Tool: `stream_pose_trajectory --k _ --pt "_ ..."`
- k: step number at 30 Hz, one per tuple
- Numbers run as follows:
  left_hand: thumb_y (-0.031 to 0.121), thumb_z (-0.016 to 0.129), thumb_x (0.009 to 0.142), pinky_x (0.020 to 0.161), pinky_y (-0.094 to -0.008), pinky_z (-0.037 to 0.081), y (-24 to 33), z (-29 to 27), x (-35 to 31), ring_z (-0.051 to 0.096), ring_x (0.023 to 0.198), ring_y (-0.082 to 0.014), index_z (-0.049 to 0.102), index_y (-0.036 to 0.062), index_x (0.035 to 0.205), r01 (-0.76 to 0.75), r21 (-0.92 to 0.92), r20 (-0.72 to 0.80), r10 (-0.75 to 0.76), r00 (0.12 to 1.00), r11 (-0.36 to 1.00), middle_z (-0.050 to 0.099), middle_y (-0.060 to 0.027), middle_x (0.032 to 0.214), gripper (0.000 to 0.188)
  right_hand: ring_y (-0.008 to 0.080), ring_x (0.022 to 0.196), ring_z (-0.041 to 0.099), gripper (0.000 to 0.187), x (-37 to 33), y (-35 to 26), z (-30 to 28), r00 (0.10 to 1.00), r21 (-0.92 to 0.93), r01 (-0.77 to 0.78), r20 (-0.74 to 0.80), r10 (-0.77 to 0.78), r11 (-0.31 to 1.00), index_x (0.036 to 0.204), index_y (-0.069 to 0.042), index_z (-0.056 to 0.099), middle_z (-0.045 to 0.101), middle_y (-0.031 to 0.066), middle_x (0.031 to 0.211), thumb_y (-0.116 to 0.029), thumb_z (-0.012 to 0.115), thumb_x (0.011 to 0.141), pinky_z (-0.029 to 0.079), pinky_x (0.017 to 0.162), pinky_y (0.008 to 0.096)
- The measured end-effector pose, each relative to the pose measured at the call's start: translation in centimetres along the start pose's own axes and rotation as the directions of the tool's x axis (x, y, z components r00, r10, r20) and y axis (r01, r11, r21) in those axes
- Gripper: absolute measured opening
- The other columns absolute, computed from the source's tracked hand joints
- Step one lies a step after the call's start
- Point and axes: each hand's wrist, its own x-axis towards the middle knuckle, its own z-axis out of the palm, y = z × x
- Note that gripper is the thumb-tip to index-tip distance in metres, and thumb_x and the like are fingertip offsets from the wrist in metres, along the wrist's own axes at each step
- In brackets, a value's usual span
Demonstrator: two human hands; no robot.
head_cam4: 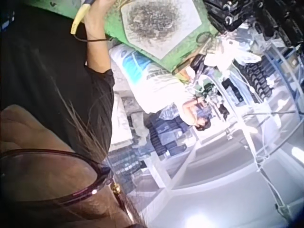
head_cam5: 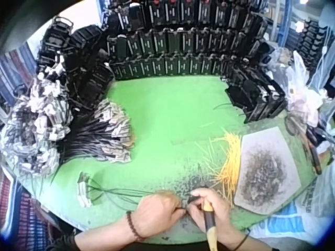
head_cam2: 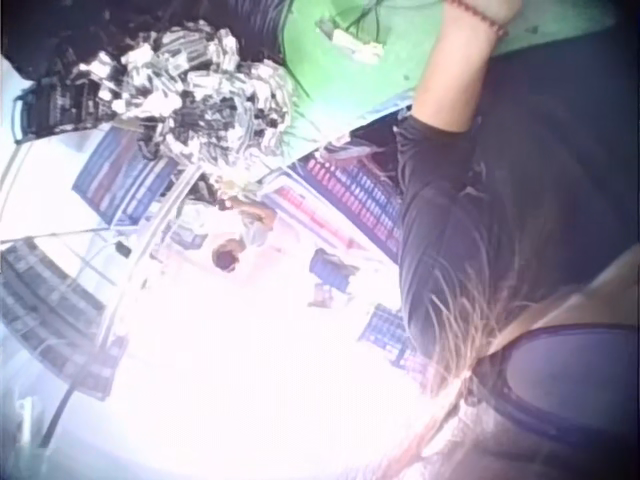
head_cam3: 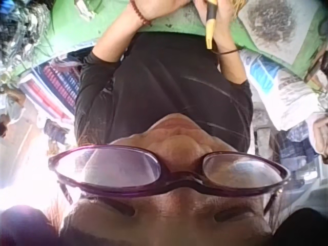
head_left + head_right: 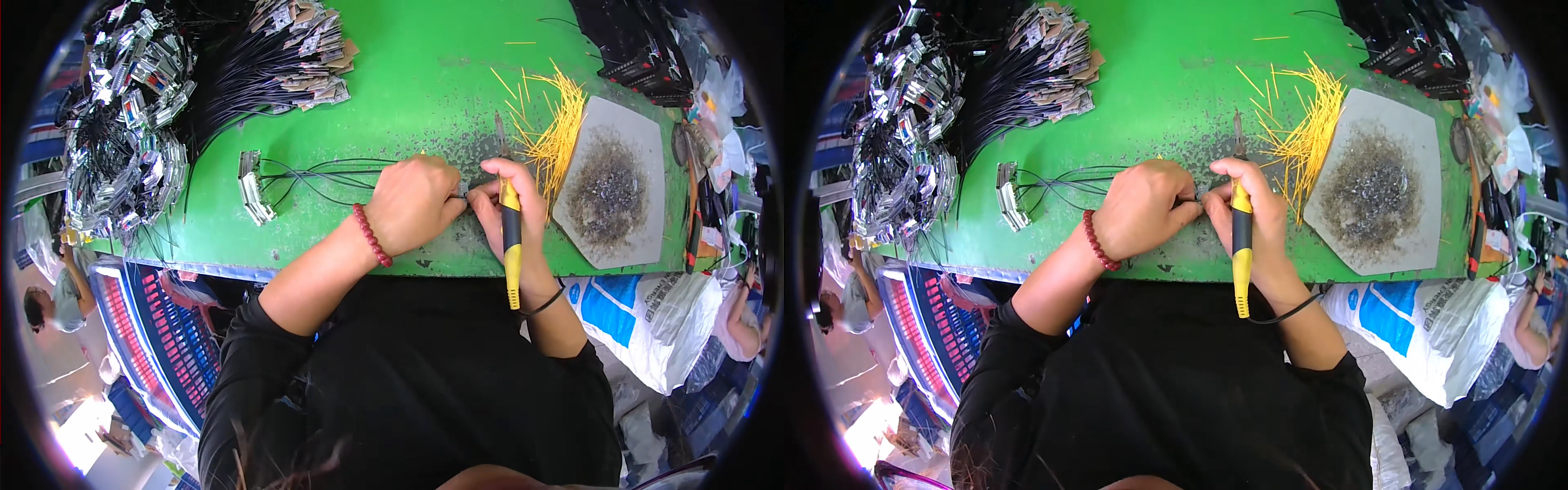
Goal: The person solders wires to electronic components using a soldering iron, then assembles the wired components into a wiring harness within a plastic housing. Wire cutters are used to trim wire scraps.
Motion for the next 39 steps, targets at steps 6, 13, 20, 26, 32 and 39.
stream_pose_trajectory --k 6,13,20,26,32,39 --pt "0.011 0.064 0.077 0.065 -0.0436 0.048 -0.2 0.0 -0.2 0.061 0.074 -0.0357 0.06 0.0033 0.08 -0.033 -0.086 -0.063 0.027 0.998 0.996 0.062 -0.0151 0.076 0.009 0.0075 0.062 0.061 0.038 -0.2 0.4 -0.1 0.999 0.011 -0.042 0.034 0.041 0.999 0.112 -0.008 0.058 0.066 0.0046 0.07 0.007 0.067 0.078 0.048 0.057 0.0226" --pt "0.011 0.064 0.079 0.065 -0.0439 0.048 -0.2 0.3 -0.3 0.061 0.073 -0.0361 0.06 0.0036 0.08 -0.023 -0.089 -0.079 0.016 0.997 0.996 0.061 -0.0157 0.075 0.009 0.0089 0.078 0.063 0.032 -0.7 1.3 -0.7 0.995 0.07 0.097 0.017 -0.099 0.993 0.115 -0.003 0.053 0.07 0.0103 0.087 0.005 0.062 0.086 0.049 0.069 0.0211" --pt "0.011 0.061 0.079 0.069 -0.0465 0.049 -0.2 0.2 -0.4 0.062 0.077 -0.0357 0.061 0.0036 0.08 0.006 -0.092 -0.055 -0.011 0.998 0.996 0.063 -0.0156 0.077 0.008 0.0108 0.07 0.066 0.037 -0.2 0.7 -0.1 1.0 0.146 0.029 -0.009 -0.028 0.989 0.113 -0.006 0.057 0.071 0.009 0.082 0.006 0.066 0.079 0.051 0.064 0.0236" --pt "0.011 0.064 0.077 0.066 -0.0433 0.049 -0.5 0.6 -0.5 0.062 0.074 -0.0345 0.062 0.0023 0.078 0.018 -0.117 -0.087 -0.029 0.996 0.993 0.063 -0.0155 0.077 0.009 0.0141 0.064 0.067 0.039 0.0 0.2 -0.6 0.995 -0.109 0.058 0.083 -0.049 0.992 0.109 -0.012 0.061 0.067 0.0049 0.073 0.003 0.07 0.074 0.05 0.058 0.0256" --pt "0.008 0.066 0.075 0.064 -0.0393 0.049 -0.7 0.9 -0.6 0.063 0.071 -0.032 0.063 0.0004 0.075 0.02 -0.167 -0.123 -0.041 0.992 0.986 0.063 -0.0146 0.075 0.008 0.0142 0.061 0.065 0.037 -0.1 0.8 -0.8 0.993 -0.097 0.091 0.085 -0.083 0.991 0.108 -0.012 0.062 0.065 0.0041 0.069 0.002 0.069 0.074 0.049 0.057 0.027" --pt "0.005 0.065 0.07 0.065 -0.0385 0.049 -1.0 1.1 -0.3 0.061 0.07 -0.0322 0.061 -0.0004 0.071 -0.025 -0.121 -0.124 0.01 0.992 0.992 0.062 -0.0141 0.073 0.007 0.0101 0.067 0.062 0.025 -0.7 -0.4 -2.3 0.997 0.298 -0.077 0.001 0.081 0.952 0.116 0.0 0.055 0.067 0.0056 0.074 -0.011 0.057 0.093 0.047 0.066 0.0239"
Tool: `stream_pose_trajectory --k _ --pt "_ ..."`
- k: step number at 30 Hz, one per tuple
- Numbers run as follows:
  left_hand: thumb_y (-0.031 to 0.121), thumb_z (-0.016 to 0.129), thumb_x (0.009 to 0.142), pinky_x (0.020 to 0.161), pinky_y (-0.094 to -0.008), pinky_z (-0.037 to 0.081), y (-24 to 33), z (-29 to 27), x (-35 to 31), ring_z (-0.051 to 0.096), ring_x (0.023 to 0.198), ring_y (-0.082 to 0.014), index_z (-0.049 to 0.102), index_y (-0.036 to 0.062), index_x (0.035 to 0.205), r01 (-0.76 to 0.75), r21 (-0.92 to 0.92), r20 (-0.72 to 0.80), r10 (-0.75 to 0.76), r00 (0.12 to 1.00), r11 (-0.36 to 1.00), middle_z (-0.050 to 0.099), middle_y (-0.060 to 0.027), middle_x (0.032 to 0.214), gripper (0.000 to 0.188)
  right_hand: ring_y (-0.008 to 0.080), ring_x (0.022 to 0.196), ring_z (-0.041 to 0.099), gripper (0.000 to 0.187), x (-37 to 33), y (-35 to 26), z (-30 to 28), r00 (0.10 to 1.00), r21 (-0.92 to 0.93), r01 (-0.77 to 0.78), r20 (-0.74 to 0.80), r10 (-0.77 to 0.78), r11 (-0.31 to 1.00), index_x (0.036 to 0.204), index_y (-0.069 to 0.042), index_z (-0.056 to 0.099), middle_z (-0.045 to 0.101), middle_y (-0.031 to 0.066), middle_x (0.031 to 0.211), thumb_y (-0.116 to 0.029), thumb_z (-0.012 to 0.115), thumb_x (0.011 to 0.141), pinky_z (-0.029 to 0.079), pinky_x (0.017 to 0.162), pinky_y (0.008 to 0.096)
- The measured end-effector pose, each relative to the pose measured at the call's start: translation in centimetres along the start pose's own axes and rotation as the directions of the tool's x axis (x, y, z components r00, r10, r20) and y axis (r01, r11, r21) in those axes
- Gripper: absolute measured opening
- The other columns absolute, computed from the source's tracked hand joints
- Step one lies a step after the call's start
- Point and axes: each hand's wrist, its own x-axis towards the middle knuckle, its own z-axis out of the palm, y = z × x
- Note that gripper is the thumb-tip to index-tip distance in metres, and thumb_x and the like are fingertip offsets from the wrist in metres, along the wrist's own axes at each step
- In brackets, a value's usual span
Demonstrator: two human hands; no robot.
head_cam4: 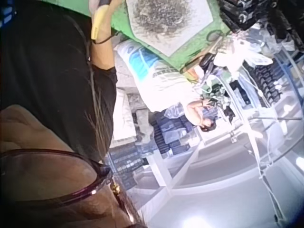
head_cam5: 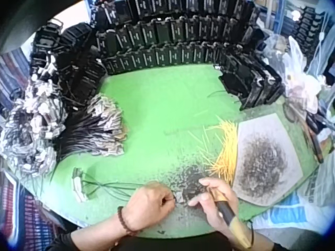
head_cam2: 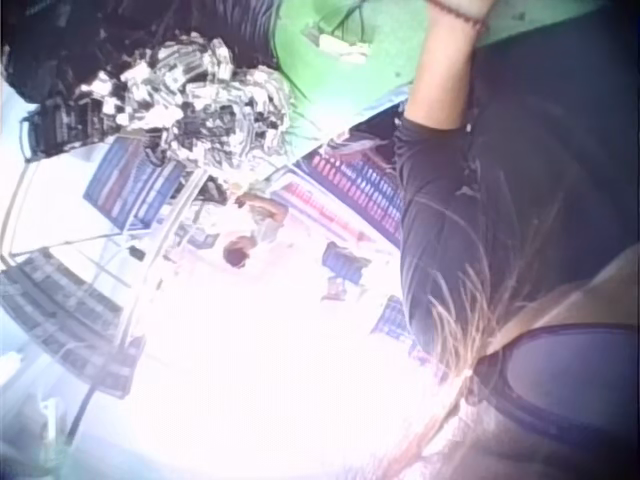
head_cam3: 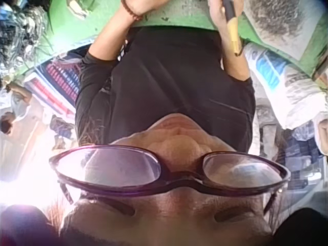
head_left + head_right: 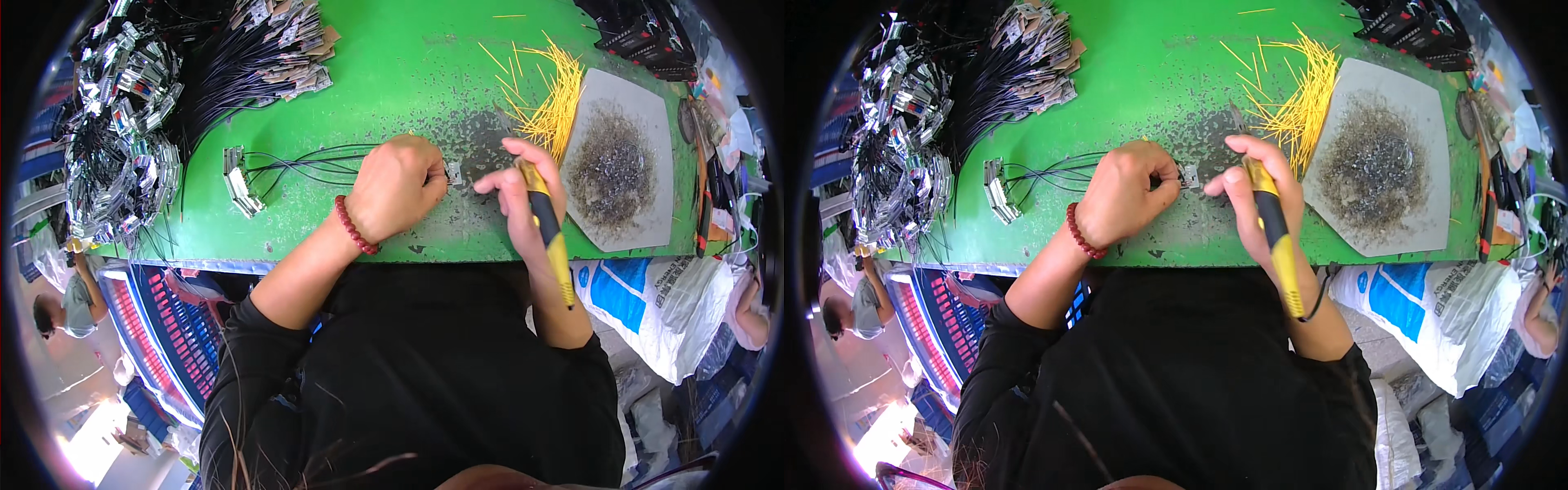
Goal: The person solders wires to electronic components using a soldering iron, then assembles the wired components into a wiring harness within a plastic housing. Wire cutters are used to trim wire scraps.
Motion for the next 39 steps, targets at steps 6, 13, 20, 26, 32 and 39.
stream_pose_trajectory --k 6,13,20,26,32,39 --pt "0.005 0.066 0.069 0.066 -0.0387 0.049 -0.1 0.1 0.2 0.06 0.071 -0.0312 0.06 0.0005 0.068 -0.019 0.058 0.026 0.018 0.999 0.998 0.061 -0.0132 0.071 0.007 0.0083 0.067 0.054 0.051 -2.2 0.4 -2.5 0.996 0.042 0.081 -0.039 -0.08 0.996 0.117 0.005 0.06 0.064 0.0078 0.085 -0.04 0.055 0.093 0.042 0.06 0.0225" --pt "0.005 0.064 0.069 0.066 -0.0396 0.049 0.1 0.2 0.7 0.06 0.071 -0.0314 0.059 0.0009 0.066 -0.023 0.091 0.064 0.018 0.998 0.996 0.06 -0.013 0.07 0.008 0.0052 0.064 0.047 0.03 -3.5 1.3 -2.6 0.989 0.037 0.064 -0.137 -0.059 0.997 0.102 0.002 0.06 0.057 0.0008 0.079 -0.024 0.062 0.087 0.036 0.058 0.0201" --pt "0.005 0.064 0.068 0.064 -0.0411 0.049 0.3 0.1 0.7 0.059 0.07 -0.0327 0.058 0.0012 0.065 -0.024 0.138 0.047 0.018 0.999 0.99 0.059 -0.0135 0.069 0.007 0.0034 0.062 0.043 0.021 -3.8 1.3 -2.5 0.994 0.027 0.025 -0.107 -0.022 0.999 0.091 -0.002 0.052 0.051 -0.0018 0.075 -0.011 0.068 0.08 0.034 0.056 0.0199" --pt "0.005 0.063 0.067 0.065 -0.0414 0.049 0.3 0.2 0.7 0.059 0.07 -0.0329 0.058 0.0012 0.064 -0.017 0.133 0.038 0.012 0.999 0.991 0.059 -0.0136 0.069 0.007 0.0047 0.065 0.044 0.019 -3.7 1.3 -2.5 0.997 -0.055 0.028 -0.065 -0.032 0.998 0.09 -0.002 0.052 0.051 0.0 0.077 -0.008 0.066 0.078 0.035 0.058 0.0208" --pt "0.005 0.063 0.067 0.065 -0.0416 0.049 0.3 0.2 0.7 0.059 0.071 -0.0333 0.058 0.0011 0.064 -0.009 0.126 0.037 0.005 0.999 0.992 0.059 -0.014 0.069 0.007 0.0039 0.061 0.045 0.017 -3.5 1.4 -2.4 0.995 -0.104 0.049 -0.077 -0.057 0.993 0.086 -0.001 0.054 0.053 0.0 0.073 -0.004 0.066 0.075 0.037 0.054 0.0207" --pt "0.005 0.062 0.067 0.064 -0.0418 0.048 0.3 0.3 0.6 0.058 0.071 -0.0335 0.056 0.0011 0.063 -0.021 0.142 0.032 0.017 0.999 0.99 0.058 -0.0138 0.068 0.008 0.0038 0.061 0.045 0.018 -3.5 1.2 -2.3 0.998 -0.111 0.028 -0.052 -0.034 0.993 0.087 -0.002 0.054 0.053 -0.0004 0.073 -0.004 0.066 0.074 0.037 0.055 0.0204"
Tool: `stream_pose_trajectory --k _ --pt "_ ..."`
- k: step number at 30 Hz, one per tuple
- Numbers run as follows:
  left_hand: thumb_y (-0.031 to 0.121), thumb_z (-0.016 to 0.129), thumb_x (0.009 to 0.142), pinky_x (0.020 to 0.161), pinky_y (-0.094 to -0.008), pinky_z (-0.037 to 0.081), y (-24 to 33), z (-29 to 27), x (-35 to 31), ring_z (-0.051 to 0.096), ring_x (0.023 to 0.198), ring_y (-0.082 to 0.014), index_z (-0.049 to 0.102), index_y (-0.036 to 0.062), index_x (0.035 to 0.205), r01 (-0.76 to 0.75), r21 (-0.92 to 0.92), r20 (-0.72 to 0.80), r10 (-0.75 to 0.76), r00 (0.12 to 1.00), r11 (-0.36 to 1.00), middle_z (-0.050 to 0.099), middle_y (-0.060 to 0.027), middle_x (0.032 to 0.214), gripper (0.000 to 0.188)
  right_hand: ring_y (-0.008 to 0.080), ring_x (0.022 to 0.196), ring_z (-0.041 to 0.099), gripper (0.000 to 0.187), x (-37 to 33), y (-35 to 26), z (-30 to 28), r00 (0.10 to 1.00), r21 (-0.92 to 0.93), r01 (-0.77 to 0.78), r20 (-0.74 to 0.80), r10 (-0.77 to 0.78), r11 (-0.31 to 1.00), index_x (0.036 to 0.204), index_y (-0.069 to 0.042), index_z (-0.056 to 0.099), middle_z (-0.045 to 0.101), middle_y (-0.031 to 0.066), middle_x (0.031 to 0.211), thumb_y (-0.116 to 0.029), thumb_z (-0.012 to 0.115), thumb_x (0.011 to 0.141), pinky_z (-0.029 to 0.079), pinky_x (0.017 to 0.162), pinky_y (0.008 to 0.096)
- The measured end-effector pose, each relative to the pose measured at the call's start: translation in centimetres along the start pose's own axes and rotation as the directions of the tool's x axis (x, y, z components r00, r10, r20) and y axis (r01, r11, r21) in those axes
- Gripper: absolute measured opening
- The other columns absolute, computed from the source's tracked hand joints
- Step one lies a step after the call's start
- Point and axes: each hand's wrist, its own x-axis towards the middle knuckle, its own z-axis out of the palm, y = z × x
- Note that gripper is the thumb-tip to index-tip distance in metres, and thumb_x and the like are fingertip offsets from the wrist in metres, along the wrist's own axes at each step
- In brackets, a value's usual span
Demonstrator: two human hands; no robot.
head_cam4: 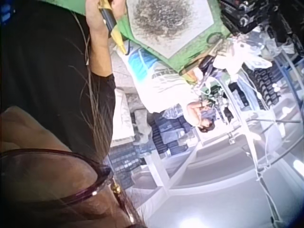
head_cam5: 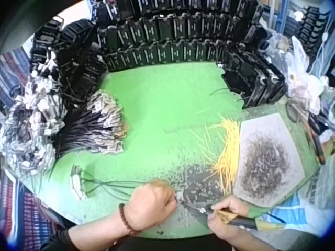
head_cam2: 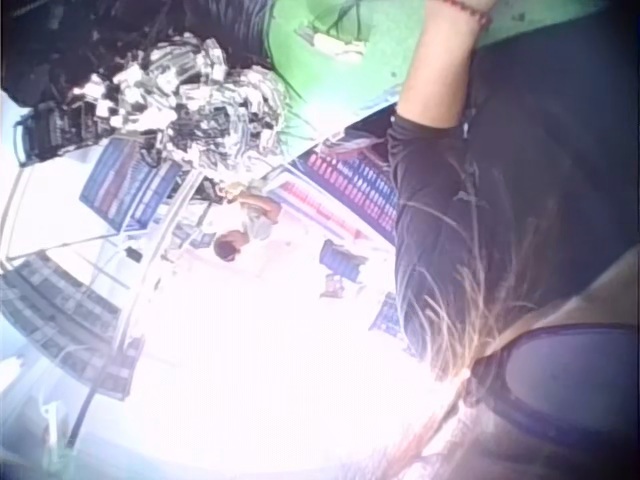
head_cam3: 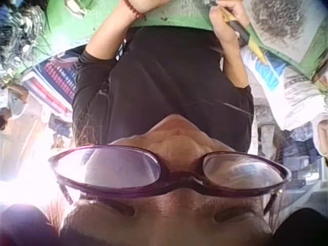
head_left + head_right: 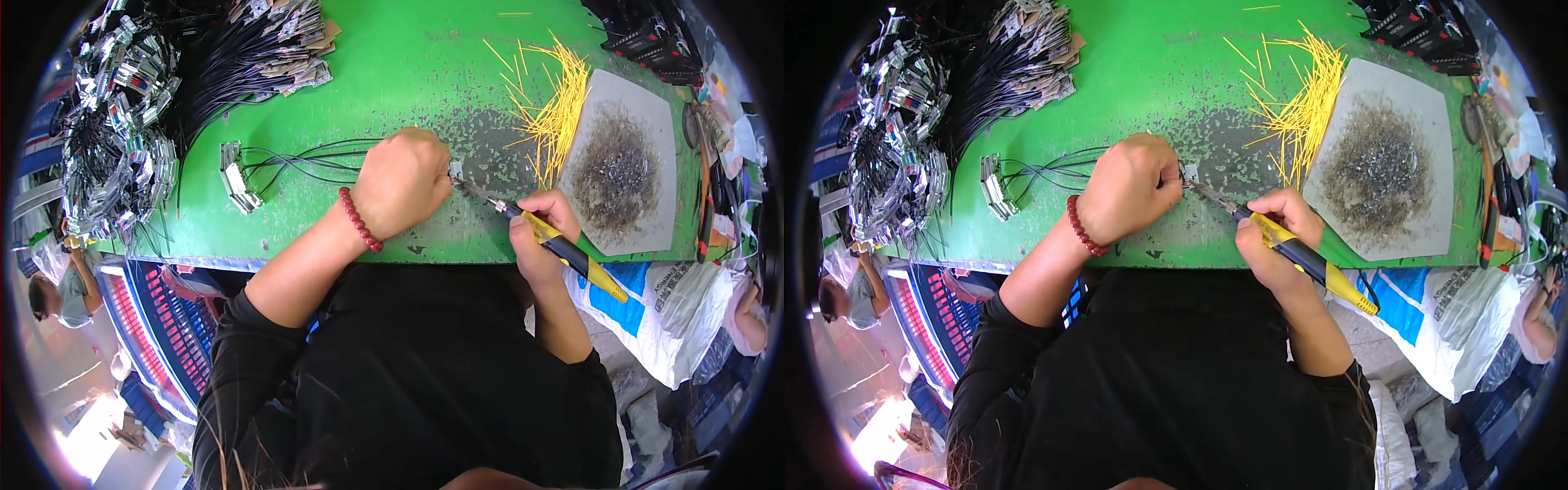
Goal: The person solders wires to electronic components using a soldering iron, then assembles the wired components into a wiring harness within a plastic housing. Wire cutters are used to trim wire scraps.
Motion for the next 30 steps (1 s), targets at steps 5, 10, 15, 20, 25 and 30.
stream_pose_trajectory --k 5,10,15,20,25,30 --pt "0.005 0.062 0.067 0.064 -0.042 0.048 -0.2 0.1 0.2 0.058 0.071 -0.0335 0.056 0.0011 0.063 -0.016 -0.008 -0.01 0.016 1.0 1.0 0.058 -0.0137 0.068 0.009 0.0043 0.063 0.041 0.019 -0.2 0.6 -0.1 0.994 0.124 0.063 -0.101 -0.051 0.99 0.089 -0.003 0.052 0.048 -0.0011 0.075 -0.004 0.065 0.075 0.034 0.058 0.0208" --pt "0.005 0.062 0.067 0.064 -0.0419 0.048 0.0 0.0 0.0 0.058 0.071 -0.0332 0.055 0.0011 0.063 0.005 -0.014 0.011 -0.005 1.0 1.0 0.058 -0.0135 0.067 0.009 0.0043 0.063 0.04 0.018 0.0 0.3 -0.2 0.994 0.153 0.064 -0.096 -0.05 0.986 0.088 -0.003 0.051 0.048 -0.001 0.075 -0.006 0.065 0.077 0.033 0.057 0.021" --pt "0.005 0.063 0.067 0.065 -0.0407 0.049 0.1 -0.1 -0.1 0.059 0.071 -0.0327 0.057 0.0013 0.064 0.002 -0.02 0.003 -0.002 1.0 1.0 0.059 -0.0132 0.069 0.008 0.004 0.064 0.041 0.018 -0.2 0.4 -0.2 0.996 0.152 0.041 -0.09 -0.028 0.988 0.089 -0.003 0.051 0.049 -0.0008 0.076 -0.006 0.065 0.078 0.033 0.057 0.0208" --pt "0.004 0.064 0.069 0.066 -0.0405 0.049 -0.6 -0.3 -0.2 0.059 0.071 -0.0325 0.058 0.0005 0.067 -0.062 -0.089 0.017 0.064 0.998 0.994 0.06 -0.0131 0.07 0.007 0.0037 0.064 0.042 0.018 -0.2 0.3 -0.4 0.997 0.141 0.032 -0.077 -0.021 0.99 0.089 -0.003 0.052 0.05 -0.0007 0.076 -0.006 0.065 0.078 0.034 0.056 0.0207" --pt "0.002 0.063 0.074 0.067 -0.0406 0.049 -0.6 -0.2 -0.5 0.059 0.073 -0.0329 0.059 -0.0011 0.071 -0.086 -0.151 -0.039 0.081 0.996 0.985 0.06 -0.0142 0.072 0.006 0.0034 0.062 0.042 0.018 0.1 0.2 -0.3 0.997 0.143 0.027 -0.07 -0.017 0.989 0.089 -0.003 0.052 0.05 -0.0011 0.077 -0.006 0.065 0.078 0.034 0.056 0.0205" --pt "0.005 0.06 0.079 0.07 -0.0437 0.048 0.4 -0.6 0.0 0.059 0.078 -0.0363 0.058 -0.0018 0.074 -0.053 0.053 0.057 0.05 0.997 0.997 0.059 -0.0167 0.078 0.008 0.0032 0.063 0.042 0.017 0.1 0.2 -0.2 0.998 0.153 0.017 -0.069 -0.007 0.988 0.089 -0.003 0.052 0.05 -0.0012 0.077 -0.005 0.065 0.078 0.034 0.056 0.0205"
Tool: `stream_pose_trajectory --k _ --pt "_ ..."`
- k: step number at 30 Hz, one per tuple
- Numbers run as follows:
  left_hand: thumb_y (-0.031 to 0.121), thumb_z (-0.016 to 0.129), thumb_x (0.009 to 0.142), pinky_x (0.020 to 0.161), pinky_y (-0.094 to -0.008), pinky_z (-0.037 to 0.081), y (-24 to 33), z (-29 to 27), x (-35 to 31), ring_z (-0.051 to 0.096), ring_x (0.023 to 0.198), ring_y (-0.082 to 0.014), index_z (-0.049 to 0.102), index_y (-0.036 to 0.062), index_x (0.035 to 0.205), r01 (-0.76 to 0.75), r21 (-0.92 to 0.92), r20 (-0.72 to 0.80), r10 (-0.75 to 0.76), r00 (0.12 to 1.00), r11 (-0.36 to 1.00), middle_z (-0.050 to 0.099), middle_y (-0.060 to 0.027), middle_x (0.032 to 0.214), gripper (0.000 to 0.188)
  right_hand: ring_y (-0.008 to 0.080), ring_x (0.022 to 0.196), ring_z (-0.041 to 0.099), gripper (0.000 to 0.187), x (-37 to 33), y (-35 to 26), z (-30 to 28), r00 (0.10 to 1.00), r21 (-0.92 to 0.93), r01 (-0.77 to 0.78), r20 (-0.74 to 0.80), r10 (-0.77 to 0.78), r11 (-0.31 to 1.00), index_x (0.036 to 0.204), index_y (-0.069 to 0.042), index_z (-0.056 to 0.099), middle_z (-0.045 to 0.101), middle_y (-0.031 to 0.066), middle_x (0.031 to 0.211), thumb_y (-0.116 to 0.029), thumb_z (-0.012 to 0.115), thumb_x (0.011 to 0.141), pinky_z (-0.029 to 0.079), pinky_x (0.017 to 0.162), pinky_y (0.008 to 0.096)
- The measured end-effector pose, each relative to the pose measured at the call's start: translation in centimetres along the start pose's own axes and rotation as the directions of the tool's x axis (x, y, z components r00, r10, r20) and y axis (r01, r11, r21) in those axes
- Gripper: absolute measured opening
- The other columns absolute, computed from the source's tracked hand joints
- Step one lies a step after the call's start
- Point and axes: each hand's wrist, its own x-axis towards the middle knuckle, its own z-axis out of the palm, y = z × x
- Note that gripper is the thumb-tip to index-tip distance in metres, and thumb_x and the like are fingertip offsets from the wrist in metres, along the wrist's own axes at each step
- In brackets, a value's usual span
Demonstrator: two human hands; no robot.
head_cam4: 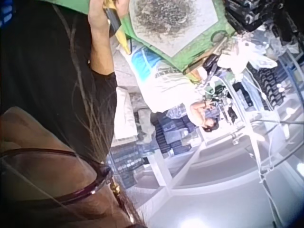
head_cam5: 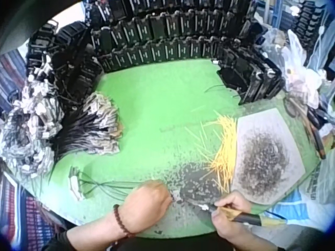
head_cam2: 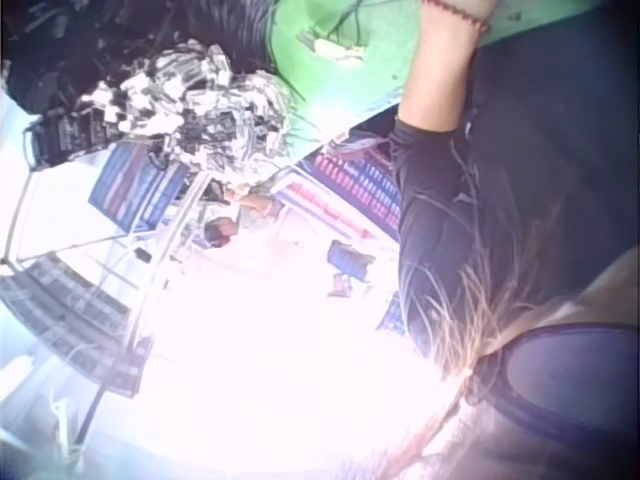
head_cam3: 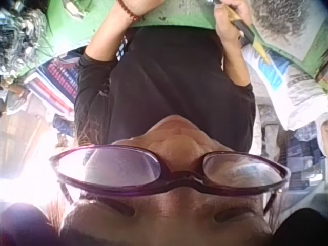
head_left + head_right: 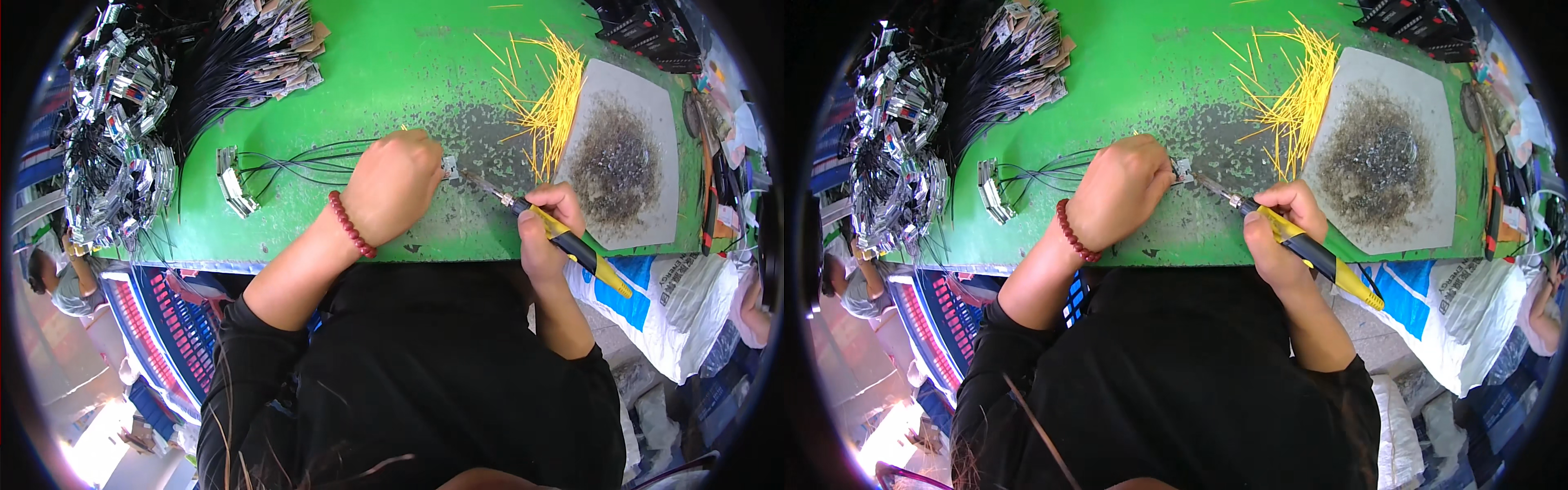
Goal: The person solders wires to electronic components using a soldering iron, then assembles the wired components into a wiring harness within a plastic housing. Wire cutters are used to trim wire scraps.
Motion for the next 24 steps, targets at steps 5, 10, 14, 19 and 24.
stream_pose_trajectory --k 5,10,14,19,24 --pt "0.009 0.058 0.081 0.071 -0.0465 0.048 0.39 -0.57 0.6 0.059 0.079 -0.0381 0.059 -0.0015 0.074 0.031 0.064 0.091 -0.037 0.995 0.997 0.059 -0.018 0.079 0.013 0.0031 0.064 0.043 0.017 0.04 -0.07 0.04 1.0 -0.003 -0.011 0.011 0.011 1.0 0.089 -0.003 0.052 0.05 -0.0013 0.077 -0.005 0.065 0.078 0.035 0.056 0.0205" --pt "0.011 0.058 0.082 0.07 -0.0473 0.049 0.49 -0.75 1.02 0.06 0.079 -0.0388 0.059 -0.0014 0.075 0.041 0.124 0.15 -0.06 0.987 0.991 0.059 -0.0185 0.08 0.014 0.0029 0.063 0.044 0.017 0.03 -0.27 0.2 0.999 -0.008 -0.051 0.009 0.051 0.999 0.089 -0.003 0.052 0.051 -0.0018 0.075 -0.003 0.064 0.078 0.035 0.055 0.0203" --pt "0.011 0.057 0.082 0.071 -0.0475 0.049 0.48 -0.68 0.94 0.06 0.079 -0.039 0.059 -0.0016 0.075 0.044 0.12 0.153 -0.062 0.986 0.992 0.06 -0.0189 0.08 0.015 0.0029 0.063 0.045 0.017 0.15 -0.32 0.24 0.999 -0.016 -0.047 0.013 0.047 0.999 0.09 -0.003 0.052 0.051 -0.0022 0.073 -0.003 0.065 0.078 0.036 0.055 0.0202" --pt "0.011 0.057 0.082 0.071 -0.0477 0.049 0.42 -0.71 1.01 0.06 0.079 -0.0394 0.059 -0.0017 0.075 0.047 0.104 0.151 -0.062 0.987 0.993 0.06 -0.0193 0.08 0.015 0.003 0.062 0.045 0.018 0.24 -0.26 0.18 0.997 -0.057 -0.048 0.051 0.051 0.997 0.091 -0.003 0.054 0.052 -0.0024 0.073 -0.004 0.066 0.078 0.036 0.055 0.0201" --pt "0.011 0.056 0.082 0.07 -0.0482 0.049 0.36 -0.81 0.83 0.06 0.079 -0.0402 0.058 -0.0021 0.074 0.04 0.102 0.145 -0.055 0.988 0.994 0.059 -0.0201 0.079 0.015 0.0033 0.063 0.045 0.018 0.28 -0.22 0.33 0.996 -0.107 -0.037 0.076 0.046 0.994 0.091 -0.003 0.054 0.052 -0.0019 0.074 -0.005 0.067 0.078 0.036 0.056 0.0203"
